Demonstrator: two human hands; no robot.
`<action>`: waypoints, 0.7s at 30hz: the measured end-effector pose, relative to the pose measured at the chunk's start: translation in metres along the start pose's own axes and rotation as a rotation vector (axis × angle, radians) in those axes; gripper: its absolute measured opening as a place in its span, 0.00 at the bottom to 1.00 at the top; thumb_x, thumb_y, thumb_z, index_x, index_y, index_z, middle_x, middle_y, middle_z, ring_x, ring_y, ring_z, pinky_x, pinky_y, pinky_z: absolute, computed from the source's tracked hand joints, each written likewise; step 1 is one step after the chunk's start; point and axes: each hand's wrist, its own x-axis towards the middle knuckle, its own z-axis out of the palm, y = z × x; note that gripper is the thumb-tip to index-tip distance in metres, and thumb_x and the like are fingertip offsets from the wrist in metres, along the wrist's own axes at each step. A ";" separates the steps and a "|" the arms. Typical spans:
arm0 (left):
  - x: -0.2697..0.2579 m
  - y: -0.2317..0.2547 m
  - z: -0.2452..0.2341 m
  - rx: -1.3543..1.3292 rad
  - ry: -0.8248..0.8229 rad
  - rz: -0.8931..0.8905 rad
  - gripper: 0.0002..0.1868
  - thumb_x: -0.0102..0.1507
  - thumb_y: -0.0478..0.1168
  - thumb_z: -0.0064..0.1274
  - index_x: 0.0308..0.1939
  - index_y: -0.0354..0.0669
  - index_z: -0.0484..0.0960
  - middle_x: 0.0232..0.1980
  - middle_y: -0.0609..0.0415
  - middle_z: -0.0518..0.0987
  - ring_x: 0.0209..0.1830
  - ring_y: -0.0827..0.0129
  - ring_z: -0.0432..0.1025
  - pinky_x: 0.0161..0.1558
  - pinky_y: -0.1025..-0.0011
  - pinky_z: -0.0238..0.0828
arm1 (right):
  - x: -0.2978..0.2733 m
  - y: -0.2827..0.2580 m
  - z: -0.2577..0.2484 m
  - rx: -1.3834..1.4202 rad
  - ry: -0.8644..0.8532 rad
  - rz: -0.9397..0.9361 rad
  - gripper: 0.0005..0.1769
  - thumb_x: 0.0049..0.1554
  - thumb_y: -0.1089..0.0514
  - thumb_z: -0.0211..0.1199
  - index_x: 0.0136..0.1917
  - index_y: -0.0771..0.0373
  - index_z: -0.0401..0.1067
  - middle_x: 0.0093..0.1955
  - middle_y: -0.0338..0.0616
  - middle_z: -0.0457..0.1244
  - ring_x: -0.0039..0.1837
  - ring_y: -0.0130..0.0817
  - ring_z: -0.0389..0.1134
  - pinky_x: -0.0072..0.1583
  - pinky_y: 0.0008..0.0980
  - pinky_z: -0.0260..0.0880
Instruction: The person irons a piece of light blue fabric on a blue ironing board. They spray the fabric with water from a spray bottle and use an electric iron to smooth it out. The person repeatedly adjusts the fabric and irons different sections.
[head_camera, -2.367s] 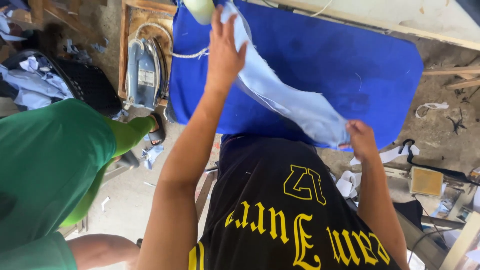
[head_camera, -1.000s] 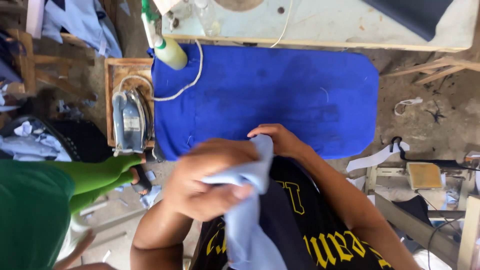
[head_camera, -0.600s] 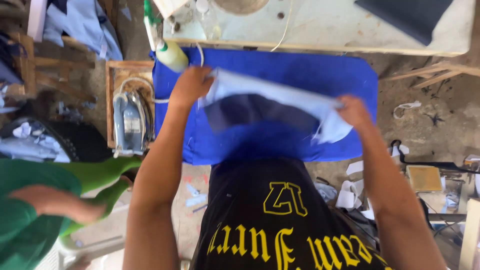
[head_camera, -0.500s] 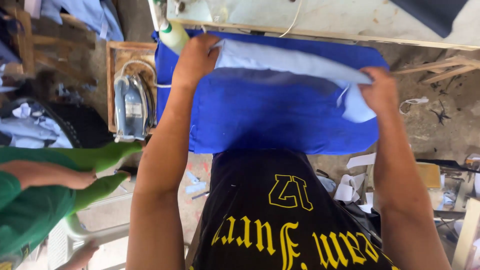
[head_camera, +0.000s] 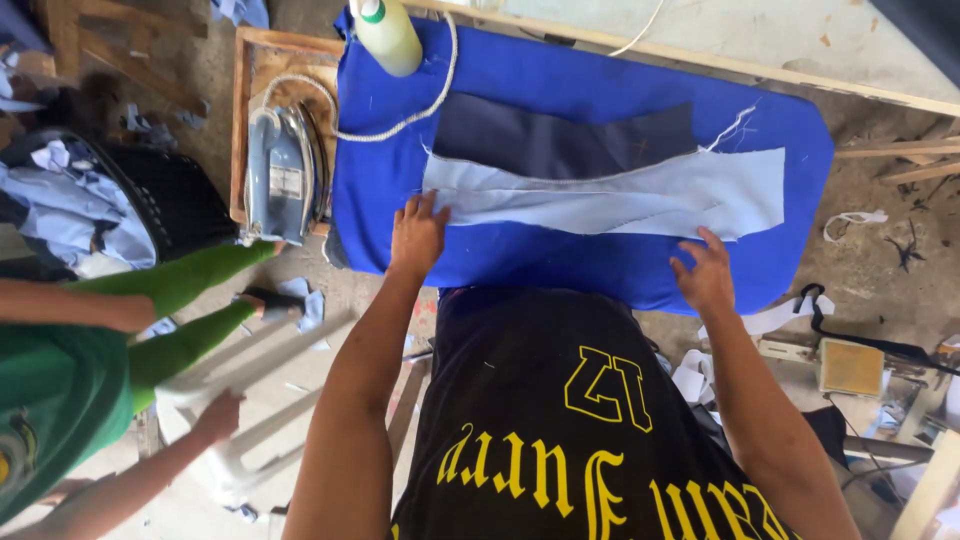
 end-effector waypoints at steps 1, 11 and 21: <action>-0.012 0.000 0.004 0.008 0.004 -0.017 0.15 0.66 0.42 0.55 0.55 0.58 0.91 0.68 0.50 0.80 0.68 0.51 0.70 0.56 0.54 0.73 | -0.007 -0.005 -0.002 0.065 0.051 -0.014 0.22 0.63 0.55 0.72 0.68 0.62 0.78 0.76 0.54 0.61 0.76 0.60 0.62 0.77 0.51 0.63; -0.020 -0.005 0.010 0.042 0.128 0.019 0.17 0.63 0.39 0.58 0.55 0.56 0.90 0.69 0.49 0.79 0.67 0.50 0.72 0.53 0.55 0.75 | -0.005 0.013 0.016 -0.137 0.076 0.155 0.32 0.59 0.46 0.76 0.74 0.53 0.76 0.66 0.47 0.62 0.66 0.51 0.69 0.66 0.46 0.73; -0.039 0.001 0.029 0.116 0.322 -0.136 0.17 0.58 0.41 0.60 0.52 0.55 0.88 0.64 0.48 0.81 0.62 0.50 0.74 0.50 0.56 0.71 | -0.041 0.021 0.003 -0.009 0.148 0.156 0.20 0.59 0.53 0.77 0.63 0.52 0.79 0.63 0.40 0.60 0.66 0.49 0.68 0.65 0.44 0.72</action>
